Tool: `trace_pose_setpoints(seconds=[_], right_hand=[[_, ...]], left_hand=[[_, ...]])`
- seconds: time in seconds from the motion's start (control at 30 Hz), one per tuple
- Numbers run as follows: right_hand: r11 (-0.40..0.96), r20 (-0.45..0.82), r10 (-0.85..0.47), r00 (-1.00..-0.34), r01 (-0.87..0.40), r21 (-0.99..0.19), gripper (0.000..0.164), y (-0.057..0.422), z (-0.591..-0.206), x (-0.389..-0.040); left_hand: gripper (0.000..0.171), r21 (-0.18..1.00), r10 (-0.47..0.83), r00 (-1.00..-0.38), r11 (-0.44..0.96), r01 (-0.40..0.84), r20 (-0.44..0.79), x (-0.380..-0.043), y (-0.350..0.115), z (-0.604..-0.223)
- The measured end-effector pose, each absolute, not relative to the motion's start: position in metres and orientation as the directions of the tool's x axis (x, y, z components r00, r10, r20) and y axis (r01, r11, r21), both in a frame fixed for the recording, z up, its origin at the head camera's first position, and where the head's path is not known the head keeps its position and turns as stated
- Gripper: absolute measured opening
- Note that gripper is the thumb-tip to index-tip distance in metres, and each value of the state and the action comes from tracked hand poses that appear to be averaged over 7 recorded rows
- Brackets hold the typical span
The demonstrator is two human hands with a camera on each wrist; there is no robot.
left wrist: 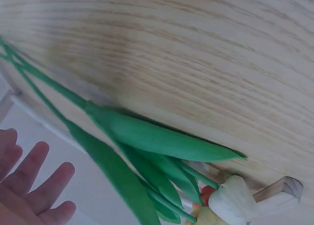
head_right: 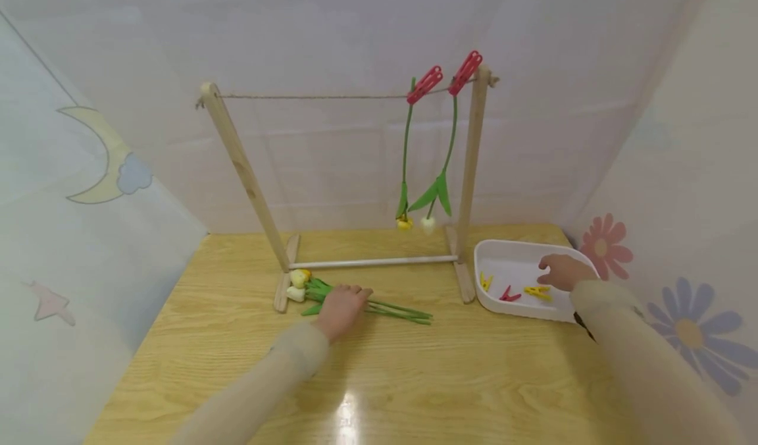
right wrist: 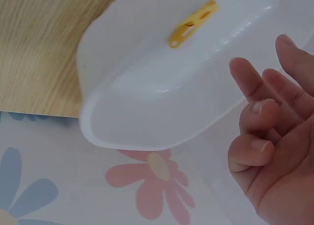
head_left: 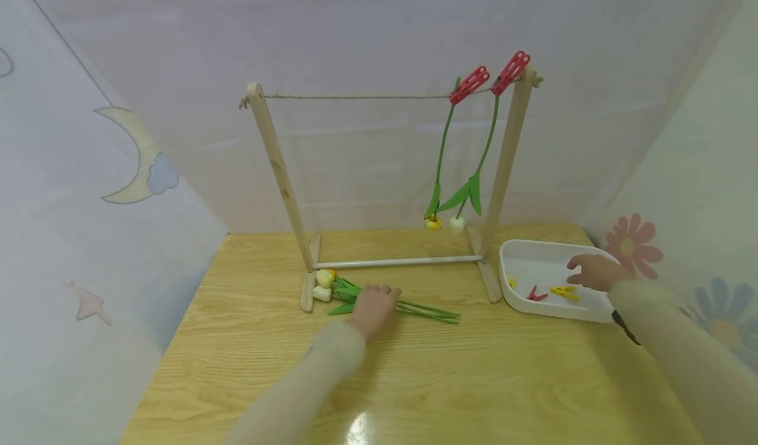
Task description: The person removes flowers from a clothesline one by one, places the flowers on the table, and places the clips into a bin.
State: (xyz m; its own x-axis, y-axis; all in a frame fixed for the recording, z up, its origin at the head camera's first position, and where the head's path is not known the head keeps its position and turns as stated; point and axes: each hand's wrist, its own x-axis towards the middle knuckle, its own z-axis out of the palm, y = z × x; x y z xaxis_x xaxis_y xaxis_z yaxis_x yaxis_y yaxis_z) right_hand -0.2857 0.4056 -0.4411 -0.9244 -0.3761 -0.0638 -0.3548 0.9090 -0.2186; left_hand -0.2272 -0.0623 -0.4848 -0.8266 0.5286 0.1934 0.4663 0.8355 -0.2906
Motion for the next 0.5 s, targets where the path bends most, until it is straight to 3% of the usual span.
trace_pose_setpoints(seconds=[0.13, 0.5], right_hand=[[0.903, 0.009, -0.371, -0.928, -0.364, -0.228, 0.031, 0.396, -0.43, -0.273], [0.91, 0.055, -0.331, -0.942, -0.334, -0.244, 0.035, 0.372, -0.399, -0.246]], left_hand=[[0.032, -0.172, 0.498, -0.808, 0.867, 0.467, 0.315, -0.225, -0.069, -0.477], [0.037, 0.2, 0.357, -0.851, 0.868, 0.454, 0.385, -0.22, -0.071, -0.443]])
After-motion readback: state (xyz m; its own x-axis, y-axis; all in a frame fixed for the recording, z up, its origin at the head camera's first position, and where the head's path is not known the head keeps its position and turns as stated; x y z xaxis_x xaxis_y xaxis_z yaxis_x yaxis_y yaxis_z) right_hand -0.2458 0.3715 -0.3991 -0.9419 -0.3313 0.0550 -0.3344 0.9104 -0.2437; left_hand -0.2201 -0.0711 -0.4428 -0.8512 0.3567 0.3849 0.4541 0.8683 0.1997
